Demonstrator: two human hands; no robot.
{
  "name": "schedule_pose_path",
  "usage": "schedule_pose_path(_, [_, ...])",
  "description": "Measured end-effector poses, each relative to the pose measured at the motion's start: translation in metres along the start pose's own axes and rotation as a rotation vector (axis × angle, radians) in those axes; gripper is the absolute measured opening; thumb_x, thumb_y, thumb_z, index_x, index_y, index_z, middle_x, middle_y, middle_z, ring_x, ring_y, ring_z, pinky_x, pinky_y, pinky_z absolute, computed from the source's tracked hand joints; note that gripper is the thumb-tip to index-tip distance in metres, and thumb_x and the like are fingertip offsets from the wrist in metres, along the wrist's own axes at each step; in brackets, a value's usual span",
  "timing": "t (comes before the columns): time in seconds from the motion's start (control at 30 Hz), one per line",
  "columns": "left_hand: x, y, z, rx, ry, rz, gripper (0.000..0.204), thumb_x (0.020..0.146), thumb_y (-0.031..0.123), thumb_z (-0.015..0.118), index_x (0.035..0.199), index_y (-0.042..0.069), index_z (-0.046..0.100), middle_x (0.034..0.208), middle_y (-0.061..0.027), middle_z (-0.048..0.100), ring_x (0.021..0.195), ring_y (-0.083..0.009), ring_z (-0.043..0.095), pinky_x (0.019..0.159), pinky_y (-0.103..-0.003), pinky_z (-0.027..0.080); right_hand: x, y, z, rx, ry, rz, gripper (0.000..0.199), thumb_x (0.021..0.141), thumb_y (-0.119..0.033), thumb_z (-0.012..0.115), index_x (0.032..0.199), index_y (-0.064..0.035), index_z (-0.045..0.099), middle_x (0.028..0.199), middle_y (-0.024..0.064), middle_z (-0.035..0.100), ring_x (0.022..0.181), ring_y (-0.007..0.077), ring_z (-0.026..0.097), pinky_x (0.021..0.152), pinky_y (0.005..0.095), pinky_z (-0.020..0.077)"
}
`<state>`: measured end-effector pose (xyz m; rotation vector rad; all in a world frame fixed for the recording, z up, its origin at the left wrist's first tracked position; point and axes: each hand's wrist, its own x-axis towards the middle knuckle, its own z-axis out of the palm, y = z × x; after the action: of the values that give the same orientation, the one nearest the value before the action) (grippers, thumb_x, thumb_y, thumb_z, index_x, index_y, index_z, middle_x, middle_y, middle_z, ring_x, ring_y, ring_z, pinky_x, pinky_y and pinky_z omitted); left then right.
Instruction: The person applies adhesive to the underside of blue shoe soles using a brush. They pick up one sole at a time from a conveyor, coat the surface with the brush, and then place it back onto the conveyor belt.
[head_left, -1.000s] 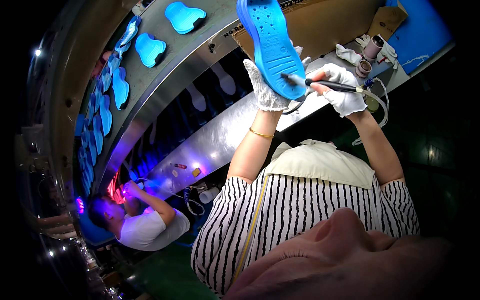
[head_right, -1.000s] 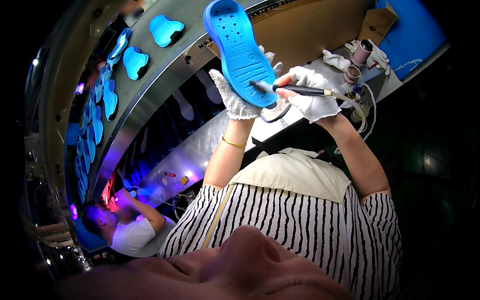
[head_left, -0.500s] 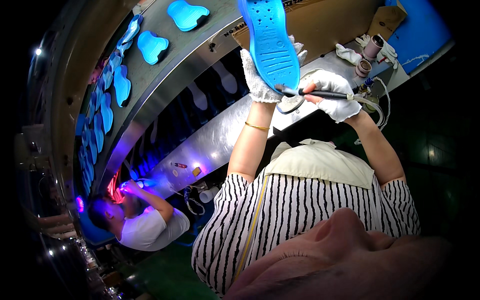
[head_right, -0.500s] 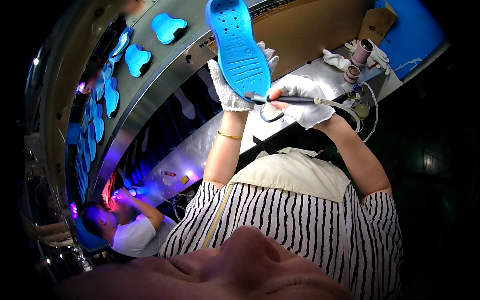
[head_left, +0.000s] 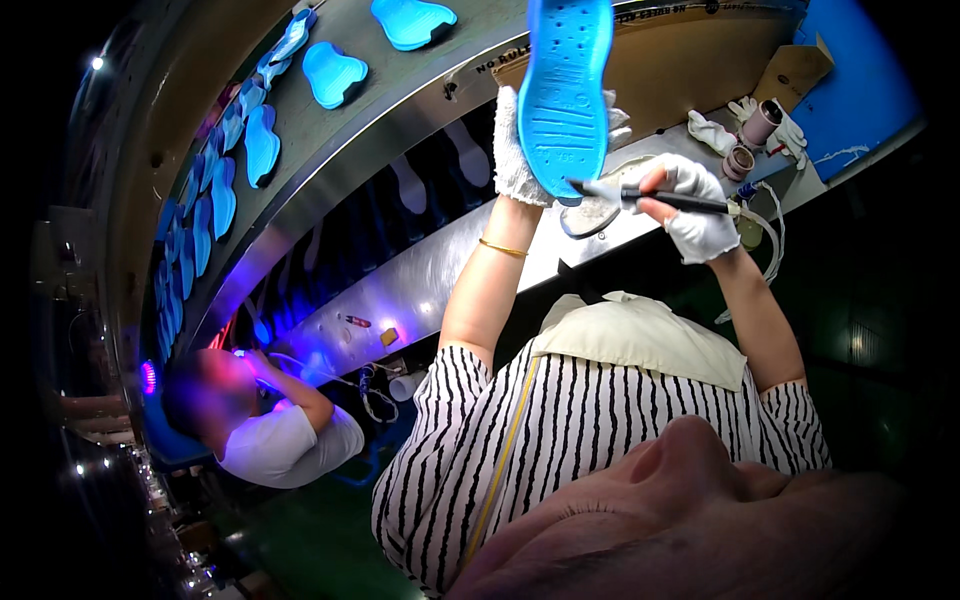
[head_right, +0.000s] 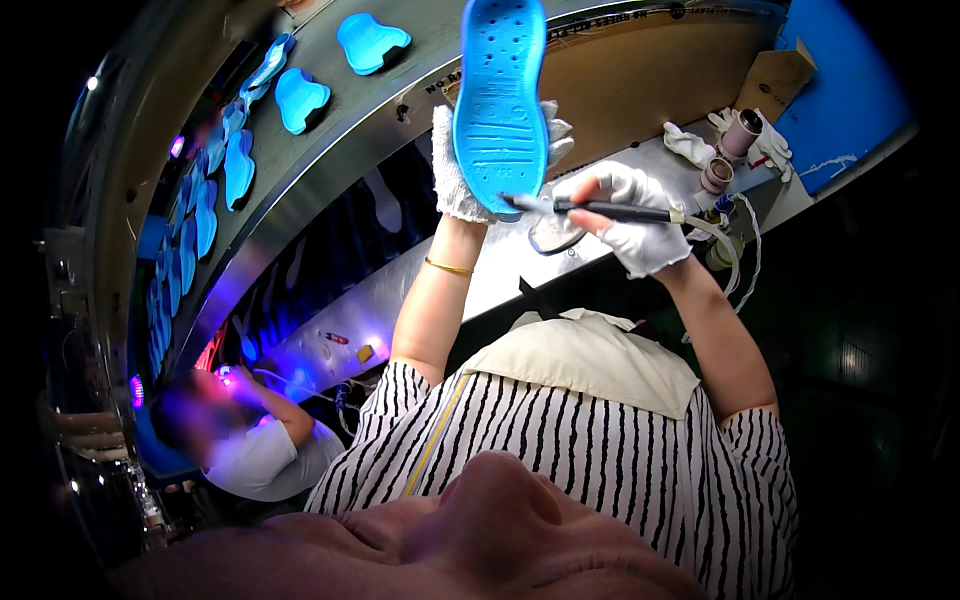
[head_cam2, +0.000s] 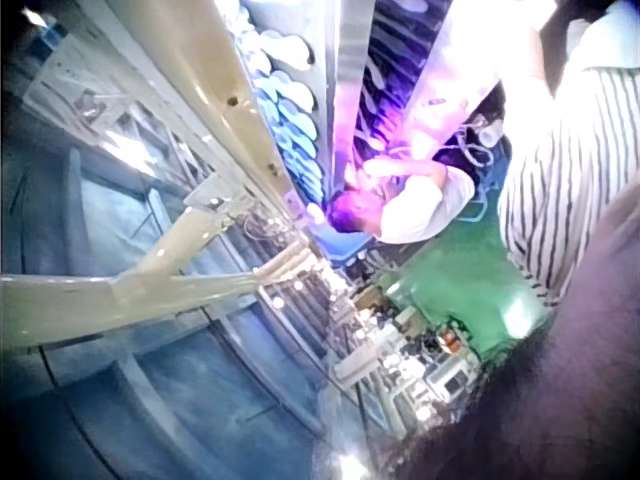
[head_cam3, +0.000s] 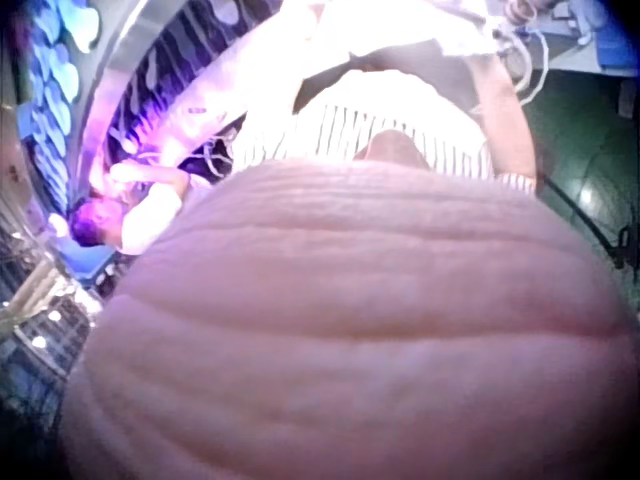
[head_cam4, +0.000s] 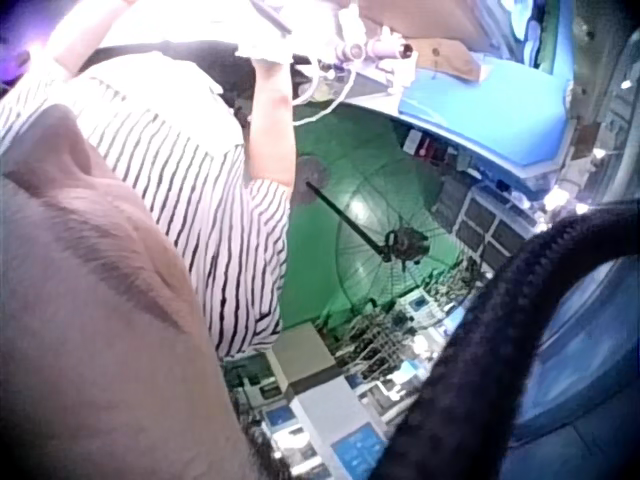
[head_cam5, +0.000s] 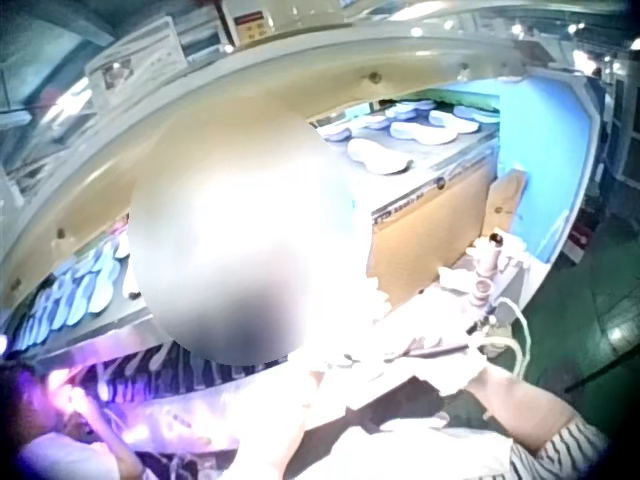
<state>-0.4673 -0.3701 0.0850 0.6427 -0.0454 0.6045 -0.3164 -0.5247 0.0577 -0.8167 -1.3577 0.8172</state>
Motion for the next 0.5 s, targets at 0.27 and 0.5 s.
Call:
schedule_pose_path(0.27, [-0.004, 0.004, 0.010, 0.137, -0.018, -0.103, 0.077, 0.091, 0.059, 0.035, 0.135, -0.004, 0.038, 0.127, -0.0306, 0.047, 0.113, -0.0419, 0.053, 0.097, -0.048, 0.045, 0.020, -0.008, 0.005, -0.389, -0.201, -0.290, 0.014, 0.072, 0.003, 0.069, 0.083, -0.0017, 0.061, 0.090, 0.0102, 0.062, 0.082, 0.0211, 0.061, 0.074, 0.0297, 0.0488])
schedule_pose_path(0.5, [0.000, 0.009, 0.010, 0.388, 0.243, -0.123, 0.057, 0.091, 0.047, 0.050, 0.115, -0.005, 0.055, 0.106, -0.0216, 0.062, 0.092, -0.0285, 0.064, 0.078, -0.037, 0.056, 0.029, -0.004, -0.009, -0.299, -0.403, 0.013, 0.016, 0.070, 0.000, 0.073, 0.083, -0.0035, 0.065, 0.088, 0.0059, 0.065, 0.082, 0.0156, 0.062, 0.074, 0.0275, 0.0499])
